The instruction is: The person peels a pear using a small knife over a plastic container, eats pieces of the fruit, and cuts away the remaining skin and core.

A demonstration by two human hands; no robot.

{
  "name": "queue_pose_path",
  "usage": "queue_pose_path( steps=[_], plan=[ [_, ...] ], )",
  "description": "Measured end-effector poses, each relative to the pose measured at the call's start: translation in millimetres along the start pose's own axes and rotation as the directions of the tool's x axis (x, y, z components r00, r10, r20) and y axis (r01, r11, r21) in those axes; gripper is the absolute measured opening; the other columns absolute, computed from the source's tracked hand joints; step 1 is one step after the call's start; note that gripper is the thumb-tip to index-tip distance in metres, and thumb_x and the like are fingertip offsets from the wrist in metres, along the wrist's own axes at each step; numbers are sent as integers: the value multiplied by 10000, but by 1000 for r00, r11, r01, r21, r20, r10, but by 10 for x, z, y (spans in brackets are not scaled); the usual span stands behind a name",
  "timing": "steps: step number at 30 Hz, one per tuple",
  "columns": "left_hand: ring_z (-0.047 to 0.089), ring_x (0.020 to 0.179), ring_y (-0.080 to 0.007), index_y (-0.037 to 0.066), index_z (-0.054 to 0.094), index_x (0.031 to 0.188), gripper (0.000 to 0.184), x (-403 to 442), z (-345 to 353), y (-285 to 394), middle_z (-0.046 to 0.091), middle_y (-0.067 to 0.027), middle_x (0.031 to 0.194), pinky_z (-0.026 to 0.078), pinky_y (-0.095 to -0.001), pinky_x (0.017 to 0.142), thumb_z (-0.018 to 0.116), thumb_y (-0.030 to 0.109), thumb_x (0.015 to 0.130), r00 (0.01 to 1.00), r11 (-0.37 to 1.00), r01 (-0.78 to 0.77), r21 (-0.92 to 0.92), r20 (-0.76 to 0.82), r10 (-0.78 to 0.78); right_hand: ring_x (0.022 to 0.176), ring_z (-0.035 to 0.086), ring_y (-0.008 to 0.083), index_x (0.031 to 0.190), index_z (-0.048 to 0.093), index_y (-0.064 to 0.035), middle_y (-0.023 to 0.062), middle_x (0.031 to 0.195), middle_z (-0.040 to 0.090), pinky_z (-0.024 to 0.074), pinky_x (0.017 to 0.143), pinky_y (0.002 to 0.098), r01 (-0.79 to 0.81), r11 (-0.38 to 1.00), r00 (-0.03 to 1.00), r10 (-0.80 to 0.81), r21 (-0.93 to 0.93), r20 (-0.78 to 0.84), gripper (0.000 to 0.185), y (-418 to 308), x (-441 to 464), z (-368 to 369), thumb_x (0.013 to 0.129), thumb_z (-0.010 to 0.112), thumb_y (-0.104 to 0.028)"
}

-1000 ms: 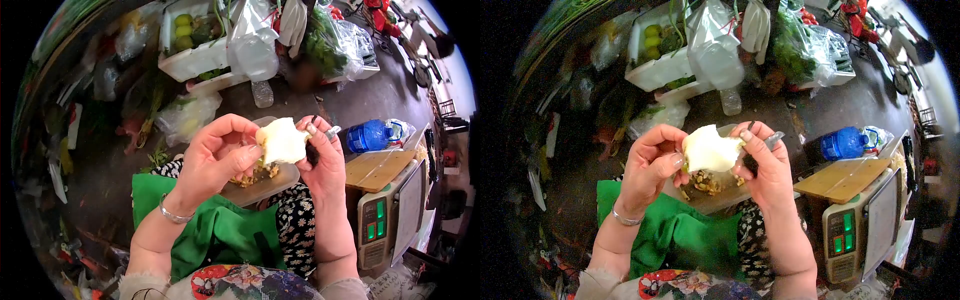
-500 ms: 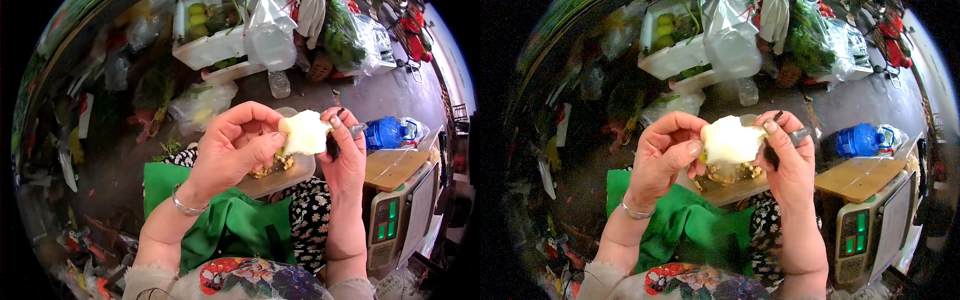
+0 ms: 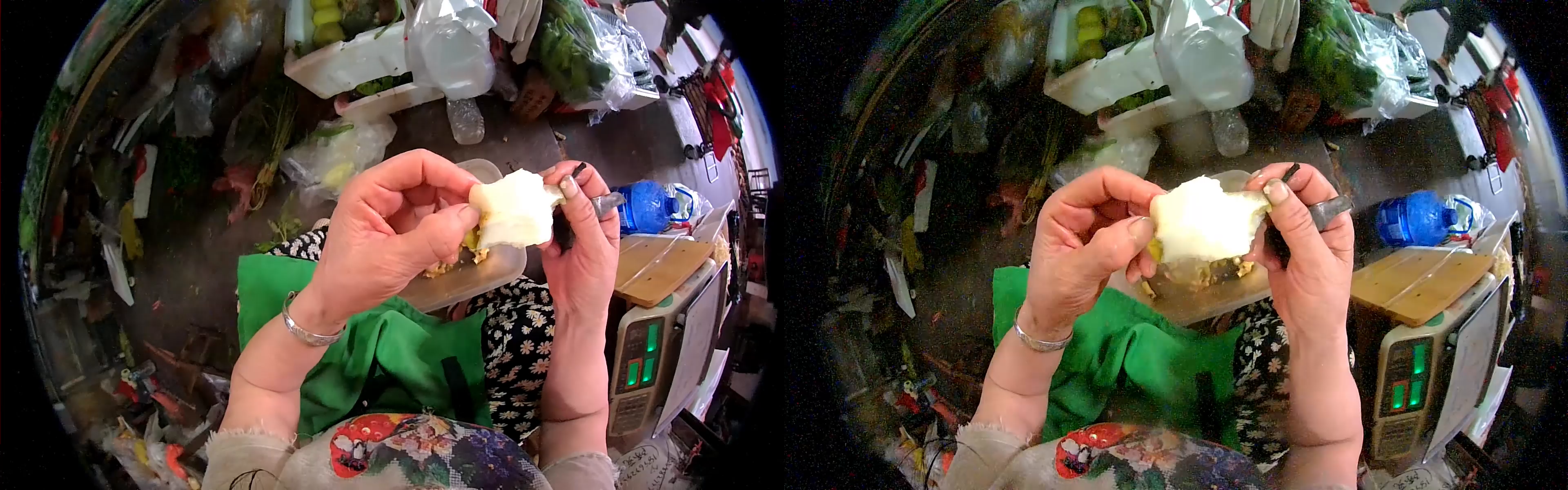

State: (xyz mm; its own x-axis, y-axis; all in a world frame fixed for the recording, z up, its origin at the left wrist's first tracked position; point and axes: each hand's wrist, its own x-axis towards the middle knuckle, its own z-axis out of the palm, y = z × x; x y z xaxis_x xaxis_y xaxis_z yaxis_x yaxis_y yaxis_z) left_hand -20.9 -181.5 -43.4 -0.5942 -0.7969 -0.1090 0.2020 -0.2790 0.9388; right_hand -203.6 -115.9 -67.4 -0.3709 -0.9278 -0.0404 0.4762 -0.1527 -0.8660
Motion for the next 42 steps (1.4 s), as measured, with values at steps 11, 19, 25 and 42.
queue_pose_path(
  steps=[11,19,25,42],
  plan=[
    [572,627,-66,-8,565,1011,264,33,-22,-45,629,-56,841,457,-180,552,638,149,811,999,999,-20,26,32,19,566,505,49,945,573,-13,38,874,610,346,472,148,5,999,999,-4,-37,32,145,-7,11,11,933,541,-154],
    [488,784,-12,21,563,961,153,25,-30,28,582,16,887,414,-176,691,611,11,816,996,998,54,-15,77,-52,560,506,40,946,577,-18,45,872,617,310,458,145,-2,997,1000,1,-72,-6,155,13,11,9,929,554,-171],
    [493,728,-5,28,570,923,152,42,-76,-106,585,15,851,410,-167,631,543,-41,790,999,998,33,48,16,-34,569,511,37,936,579,-20,42,882,622,304,462,146,19,988,1000,-18,-153,7,150,8,14,3,925,560,-169],
    [514,751,-20,19,548,975,166,42,-3,-97,587,-1,897,449,-178,672,579,-20,817,995,993,43,-110,94,-33,556,483,21,932,593,-35,-22,751,581,269,439,154,-67,994,998,65,-86,-21,149,14,15,1,934,541,-174]
  ],
)
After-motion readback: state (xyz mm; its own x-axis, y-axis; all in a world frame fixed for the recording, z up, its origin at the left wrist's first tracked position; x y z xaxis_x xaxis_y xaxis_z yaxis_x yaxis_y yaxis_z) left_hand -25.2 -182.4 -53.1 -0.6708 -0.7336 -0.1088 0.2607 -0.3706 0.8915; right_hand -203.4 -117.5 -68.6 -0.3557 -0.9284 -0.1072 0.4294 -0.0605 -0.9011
